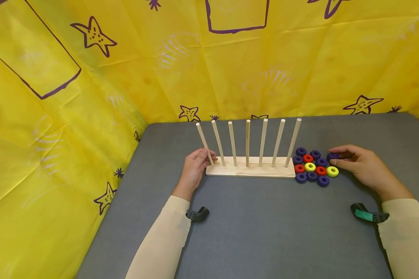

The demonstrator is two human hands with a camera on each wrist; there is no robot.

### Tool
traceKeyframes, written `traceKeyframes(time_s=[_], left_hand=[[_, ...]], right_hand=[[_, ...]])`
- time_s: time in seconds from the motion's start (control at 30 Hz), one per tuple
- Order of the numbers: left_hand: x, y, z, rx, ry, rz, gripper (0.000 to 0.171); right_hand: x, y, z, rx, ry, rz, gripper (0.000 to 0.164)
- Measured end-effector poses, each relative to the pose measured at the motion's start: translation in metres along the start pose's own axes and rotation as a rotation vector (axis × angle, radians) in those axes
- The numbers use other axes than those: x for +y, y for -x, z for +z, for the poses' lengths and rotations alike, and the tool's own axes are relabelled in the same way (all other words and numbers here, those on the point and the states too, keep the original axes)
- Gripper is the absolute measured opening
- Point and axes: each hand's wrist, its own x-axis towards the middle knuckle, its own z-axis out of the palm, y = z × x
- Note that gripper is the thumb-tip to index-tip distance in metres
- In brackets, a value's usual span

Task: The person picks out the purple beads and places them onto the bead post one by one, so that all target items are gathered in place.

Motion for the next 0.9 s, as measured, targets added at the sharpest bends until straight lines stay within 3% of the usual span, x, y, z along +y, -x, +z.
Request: traceKeyframes(time_s=[0.47, 0.9], left_hand=[[-0.001, 0.000, -0.001, -0.004, 0.000, 0.006, 0.030], [-0.002, -0.001, -0.001, -0.002, -0.027, -0.007, 0.036]], right_hand=[[-0.006, 0.003, 0.001, 0.080, -0.023, 0.030, 0.045], [-0.046, 0.004, 0.003, 0.101, -0.041, 0.027, 0.046]])
